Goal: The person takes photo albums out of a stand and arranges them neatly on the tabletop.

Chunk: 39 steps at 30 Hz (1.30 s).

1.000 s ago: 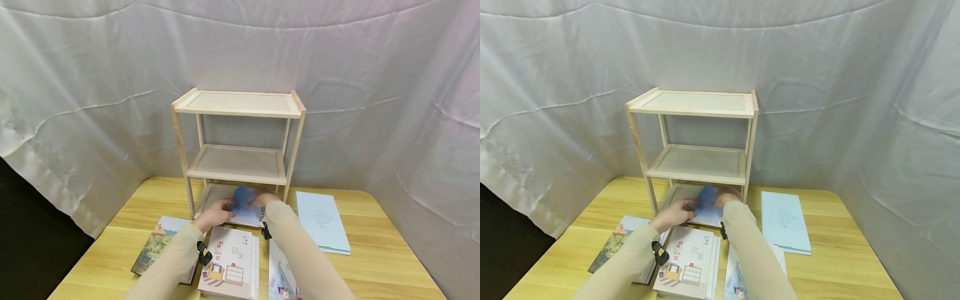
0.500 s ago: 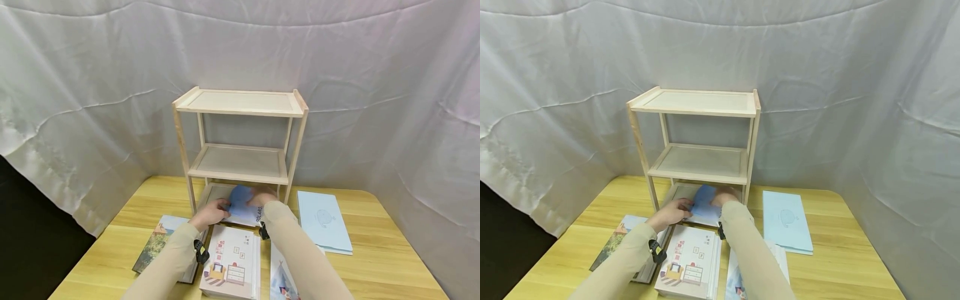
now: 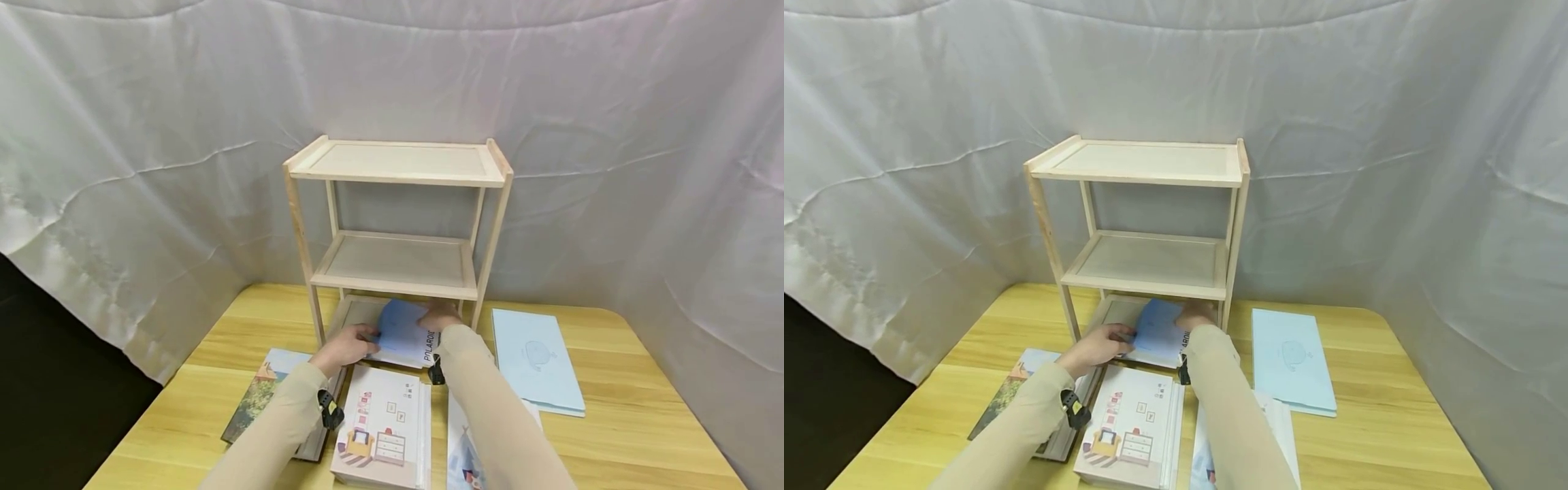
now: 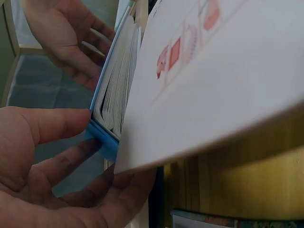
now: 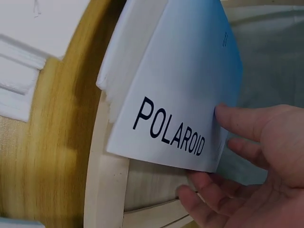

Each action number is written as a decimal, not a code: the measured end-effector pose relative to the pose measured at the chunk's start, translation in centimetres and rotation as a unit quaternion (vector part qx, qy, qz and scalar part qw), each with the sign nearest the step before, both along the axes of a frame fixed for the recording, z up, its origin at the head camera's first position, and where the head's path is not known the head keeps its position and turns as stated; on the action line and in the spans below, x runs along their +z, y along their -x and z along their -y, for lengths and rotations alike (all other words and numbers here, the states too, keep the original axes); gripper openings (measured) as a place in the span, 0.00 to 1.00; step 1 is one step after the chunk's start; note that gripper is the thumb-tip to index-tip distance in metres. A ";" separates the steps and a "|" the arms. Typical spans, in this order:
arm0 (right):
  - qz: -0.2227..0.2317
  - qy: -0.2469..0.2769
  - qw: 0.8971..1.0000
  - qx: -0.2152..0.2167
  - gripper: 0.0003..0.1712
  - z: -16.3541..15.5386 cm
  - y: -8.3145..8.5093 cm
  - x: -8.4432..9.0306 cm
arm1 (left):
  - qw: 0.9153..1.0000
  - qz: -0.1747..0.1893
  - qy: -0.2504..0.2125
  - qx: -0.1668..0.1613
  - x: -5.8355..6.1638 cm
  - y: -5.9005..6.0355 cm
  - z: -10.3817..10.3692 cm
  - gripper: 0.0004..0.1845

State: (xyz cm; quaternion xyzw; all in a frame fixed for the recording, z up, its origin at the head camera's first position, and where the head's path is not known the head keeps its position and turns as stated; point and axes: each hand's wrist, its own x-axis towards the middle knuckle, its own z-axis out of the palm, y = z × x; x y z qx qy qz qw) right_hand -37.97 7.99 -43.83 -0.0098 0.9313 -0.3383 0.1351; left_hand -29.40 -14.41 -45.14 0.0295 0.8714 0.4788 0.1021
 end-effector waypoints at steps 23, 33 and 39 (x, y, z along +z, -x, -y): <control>0.025 0.042 0.999 0.006 0.39 0.2 -0.8 -0.2 | 0.998 0.033 -0.023 0.045 0.1 -1.2 0.0 0.27; 0.024 0.103 0.994 -0.006 0.40 0.4 -1.1 -0.6 | 0.994 0.048 -0.082 0.051 -0.1 -1.2 0.7 0.26; 0.026 0.096 0.995 0.004 0.39 0.5 -0.8 -0.8 | 0.985 0.058 -0.147 0.064 0.0 -0.9 1.1 0.25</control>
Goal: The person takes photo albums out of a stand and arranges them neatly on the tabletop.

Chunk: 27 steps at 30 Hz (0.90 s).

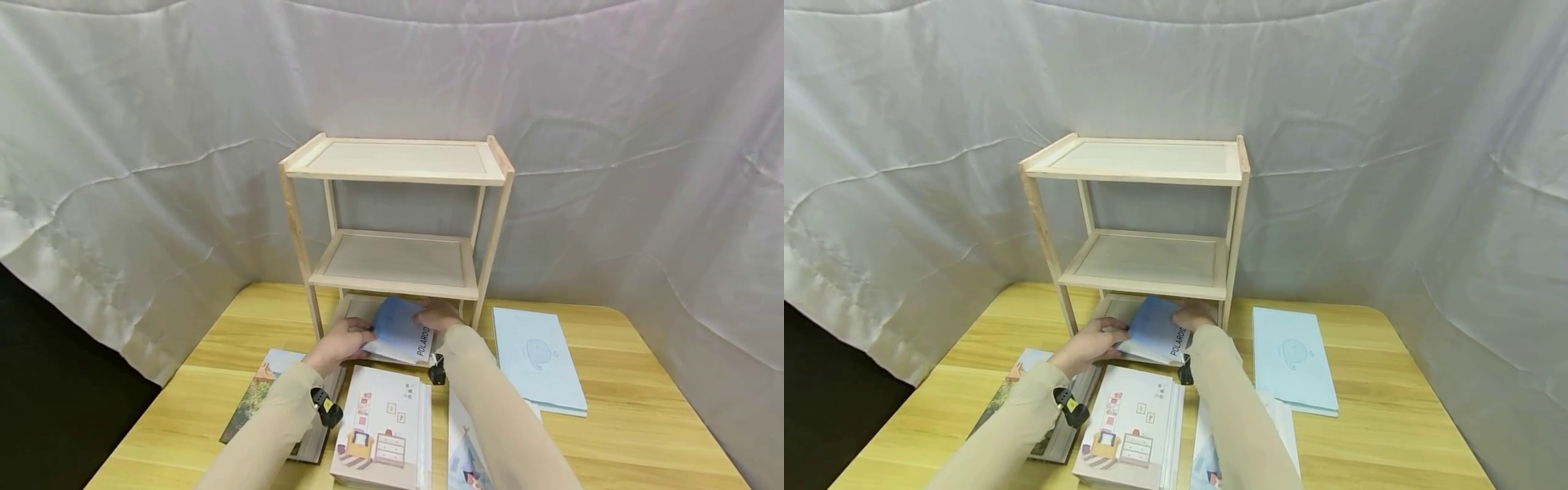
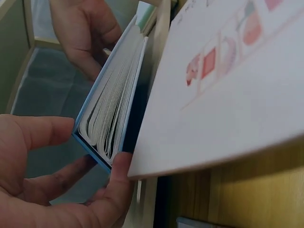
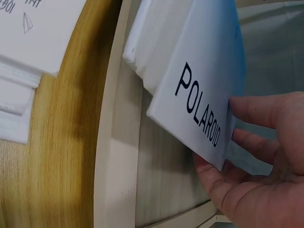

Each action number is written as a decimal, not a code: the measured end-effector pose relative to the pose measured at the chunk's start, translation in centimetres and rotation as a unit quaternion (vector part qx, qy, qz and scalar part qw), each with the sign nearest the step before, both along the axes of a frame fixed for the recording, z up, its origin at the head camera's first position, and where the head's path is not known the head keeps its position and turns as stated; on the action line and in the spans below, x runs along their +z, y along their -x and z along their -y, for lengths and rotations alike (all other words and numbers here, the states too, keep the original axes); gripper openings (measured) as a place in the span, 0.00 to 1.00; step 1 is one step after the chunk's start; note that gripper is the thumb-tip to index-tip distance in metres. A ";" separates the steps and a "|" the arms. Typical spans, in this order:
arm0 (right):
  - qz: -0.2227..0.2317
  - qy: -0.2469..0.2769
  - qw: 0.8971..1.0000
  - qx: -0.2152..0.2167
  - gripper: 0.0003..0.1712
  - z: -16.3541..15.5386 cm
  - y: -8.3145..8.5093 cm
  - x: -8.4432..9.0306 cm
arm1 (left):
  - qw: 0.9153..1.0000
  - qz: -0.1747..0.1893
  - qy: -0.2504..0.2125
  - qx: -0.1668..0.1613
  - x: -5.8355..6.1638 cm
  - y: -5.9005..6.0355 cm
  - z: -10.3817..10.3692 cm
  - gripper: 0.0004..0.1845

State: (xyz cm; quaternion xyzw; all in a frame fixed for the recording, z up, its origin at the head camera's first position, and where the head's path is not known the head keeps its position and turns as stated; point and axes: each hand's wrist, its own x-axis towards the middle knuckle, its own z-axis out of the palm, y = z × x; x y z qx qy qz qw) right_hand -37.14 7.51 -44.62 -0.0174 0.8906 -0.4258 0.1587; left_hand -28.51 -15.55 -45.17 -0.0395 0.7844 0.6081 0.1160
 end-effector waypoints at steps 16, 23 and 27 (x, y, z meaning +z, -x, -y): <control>-0.017 0.029 0.999 0.009 0.36 0.4 0.5 -1.0 | 0.998 0.004 -0.059 0.023 0.8 -0.5 0.0 0.29; -0.014 0.038 0.999 0.018 0.36 0.4 0.2 -0.7 | 0.997 -0.014 -0.063 0.035 1.4 -1.1 0.1 0.29; -0.017 0.034 0.999 0.024 0.34 0.6 -0.1 -0.2 | 0.996 -0.023 -0.069 0.042 1.6 -1.5 0.4 0.29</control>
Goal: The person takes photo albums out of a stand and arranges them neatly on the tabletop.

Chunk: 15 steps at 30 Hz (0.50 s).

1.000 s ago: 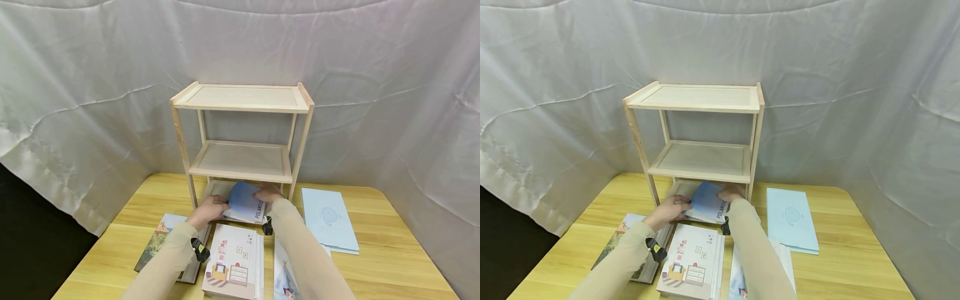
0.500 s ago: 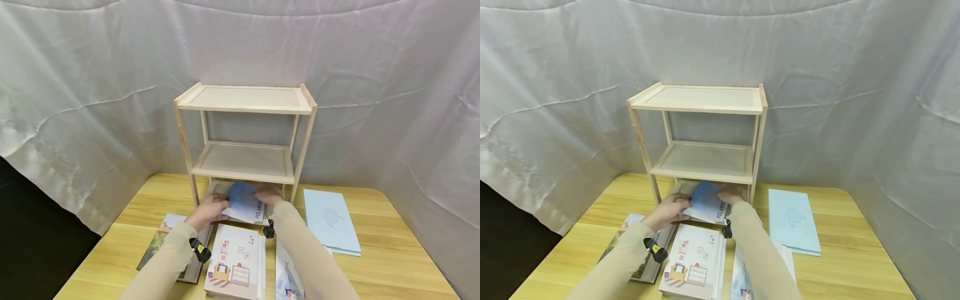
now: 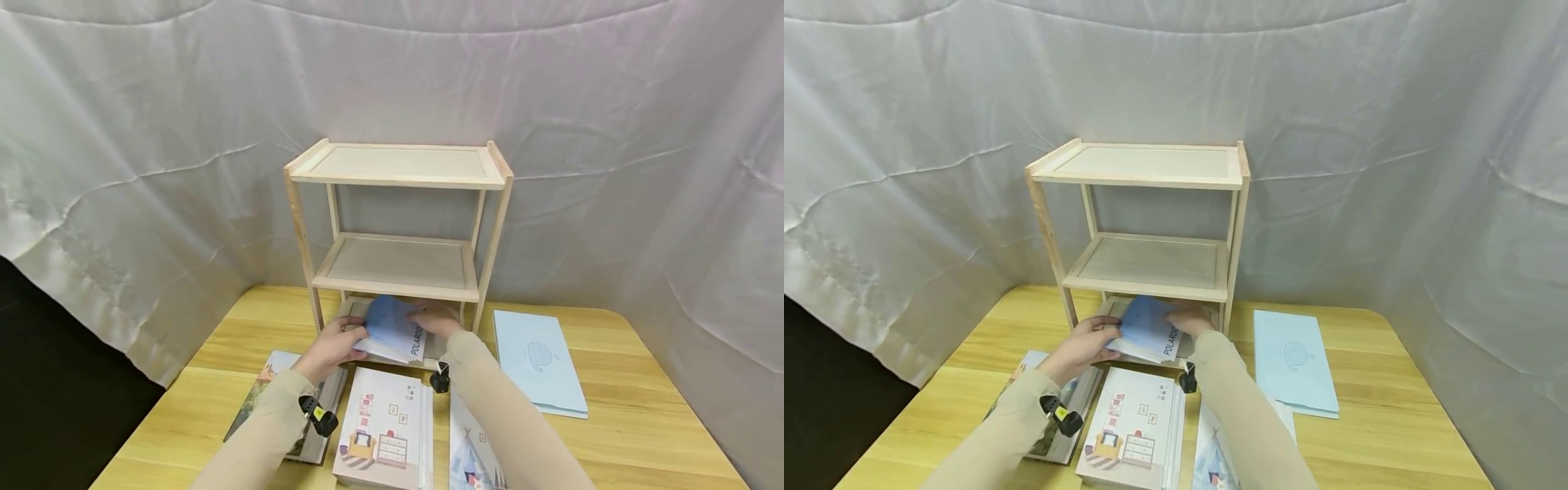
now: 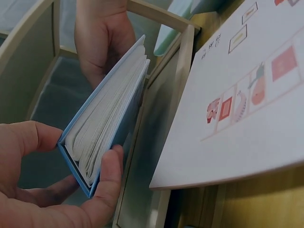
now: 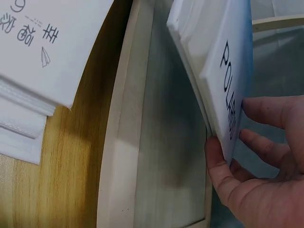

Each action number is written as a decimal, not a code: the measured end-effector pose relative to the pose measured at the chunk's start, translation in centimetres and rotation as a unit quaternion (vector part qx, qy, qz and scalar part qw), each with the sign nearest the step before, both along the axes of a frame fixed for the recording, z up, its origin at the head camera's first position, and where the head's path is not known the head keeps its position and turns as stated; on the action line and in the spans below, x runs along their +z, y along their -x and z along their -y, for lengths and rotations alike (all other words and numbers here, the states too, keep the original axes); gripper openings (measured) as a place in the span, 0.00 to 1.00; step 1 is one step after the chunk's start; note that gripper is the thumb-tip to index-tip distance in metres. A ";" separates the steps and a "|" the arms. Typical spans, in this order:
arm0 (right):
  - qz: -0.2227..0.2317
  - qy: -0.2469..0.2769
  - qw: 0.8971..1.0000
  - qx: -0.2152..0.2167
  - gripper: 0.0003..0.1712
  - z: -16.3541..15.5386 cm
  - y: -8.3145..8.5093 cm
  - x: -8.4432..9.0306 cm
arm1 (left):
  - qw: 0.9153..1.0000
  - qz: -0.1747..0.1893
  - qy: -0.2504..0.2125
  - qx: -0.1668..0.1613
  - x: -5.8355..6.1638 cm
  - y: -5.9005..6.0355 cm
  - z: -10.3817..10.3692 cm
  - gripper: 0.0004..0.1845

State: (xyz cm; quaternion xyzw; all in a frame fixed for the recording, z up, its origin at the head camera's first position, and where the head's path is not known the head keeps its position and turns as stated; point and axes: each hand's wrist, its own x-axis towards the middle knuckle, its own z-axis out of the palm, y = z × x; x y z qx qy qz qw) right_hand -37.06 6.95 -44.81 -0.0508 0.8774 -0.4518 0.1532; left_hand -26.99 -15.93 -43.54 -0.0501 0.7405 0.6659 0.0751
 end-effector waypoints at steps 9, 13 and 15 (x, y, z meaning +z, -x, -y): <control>-0.029 0.001 1.000 0.007 0.32 0.6 -1.1 1.1 | 1.000 -0.003 -0.019 0.016 0.3 -1.0 1.0 0.28; -0.043 0.015 0.999 0.018 0.33 0.6 -1.6 1.5 | 0.999 -0.009 -0.030 0.017 0.4 -1.5 1.5 0.28; -0.047 0.018 0.999 0.020 0.33 0.6 -2.0 1.6 | 0.999 -0.013 -0.034 0.015 0.4 -1.8 1.7 0.28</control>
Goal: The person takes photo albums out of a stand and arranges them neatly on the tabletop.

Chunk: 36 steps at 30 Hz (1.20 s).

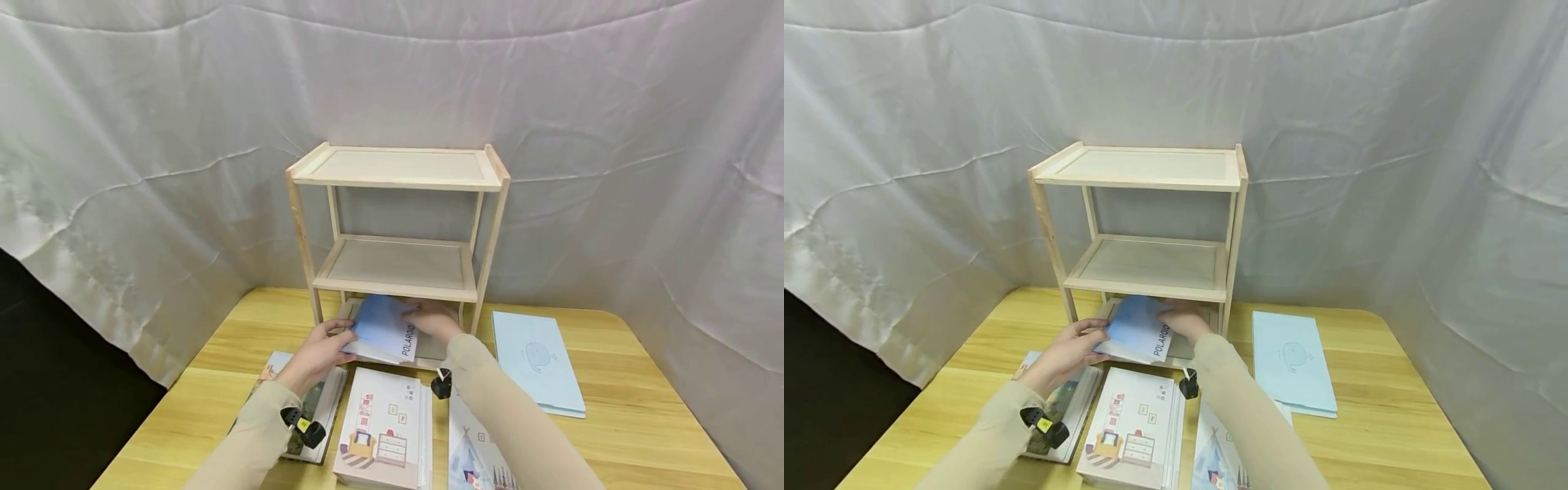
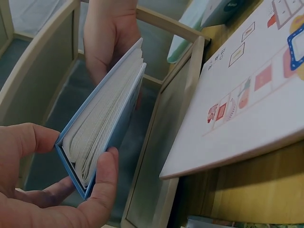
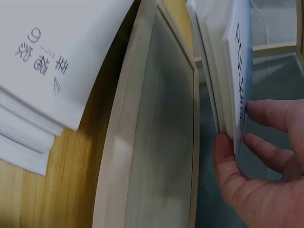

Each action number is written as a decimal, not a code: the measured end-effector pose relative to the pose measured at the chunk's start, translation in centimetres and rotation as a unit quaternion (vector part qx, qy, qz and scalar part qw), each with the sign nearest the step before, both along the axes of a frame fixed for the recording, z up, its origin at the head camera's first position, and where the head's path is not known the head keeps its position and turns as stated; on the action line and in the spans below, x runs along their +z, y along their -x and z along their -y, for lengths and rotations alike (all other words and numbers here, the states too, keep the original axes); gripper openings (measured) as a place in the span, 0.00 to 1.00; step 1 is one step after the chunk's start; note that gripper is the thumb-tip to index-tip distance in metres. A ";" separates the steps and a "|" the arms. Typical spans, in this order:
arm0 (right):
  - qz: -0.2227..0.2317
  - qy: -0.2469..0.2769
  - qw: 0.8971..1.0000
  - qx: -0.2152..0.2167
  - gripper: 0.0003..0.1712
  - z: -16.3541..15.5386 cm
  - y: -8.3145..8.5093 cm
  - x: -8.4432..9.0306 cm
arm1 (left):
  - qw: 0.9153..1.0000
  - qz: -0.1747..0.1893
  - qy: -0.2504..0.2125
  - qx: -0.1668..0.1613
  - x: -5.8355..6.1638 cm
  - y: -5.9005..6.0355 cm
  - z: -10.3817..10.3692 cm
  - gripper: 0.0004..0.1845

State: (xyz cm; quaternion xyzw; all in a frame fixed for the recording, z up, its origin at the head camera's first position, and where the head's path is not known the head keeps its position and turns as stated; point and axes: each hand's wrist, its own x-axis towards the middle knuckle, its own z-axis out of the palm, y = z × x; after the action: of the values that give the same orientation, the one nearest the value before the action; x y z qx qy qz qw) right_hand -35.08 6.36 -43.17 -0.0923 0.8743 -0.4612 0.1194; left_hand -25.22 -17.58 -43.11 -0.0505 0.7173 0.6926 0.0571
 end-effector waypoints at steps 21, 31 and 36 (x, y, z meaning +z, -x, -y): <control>-0.027 0.040 0.998 0.037 0.33 0.5 -2.0 0.2 | 1.000 -0.006 0.008 0.014 0.2 -3.5 2.3 0.27; -0.019 0.037 0.998 0.047 0.34 0.5 -3.3 0.6 | 1.000 -0.011 0.014 0.002 0.1 -4.7 2.9 0.28; -0.026 0.034 0.998 0.046 0.35 0.7 -3.5 0.5 | 1.000 -0.009 0.013 0.008 -0.1 -5.1 3.2 0.28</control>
State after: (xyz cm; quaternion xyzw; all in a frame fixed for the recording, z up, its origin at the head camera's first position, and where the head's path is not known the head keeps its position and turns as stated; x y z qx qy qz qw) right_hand -31.54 5.69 -42.67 -0.1485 0.8556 -0.4825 0.1145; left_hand -20.14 -20.74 -43.25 -0.0510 0.7263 0.6840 0.0445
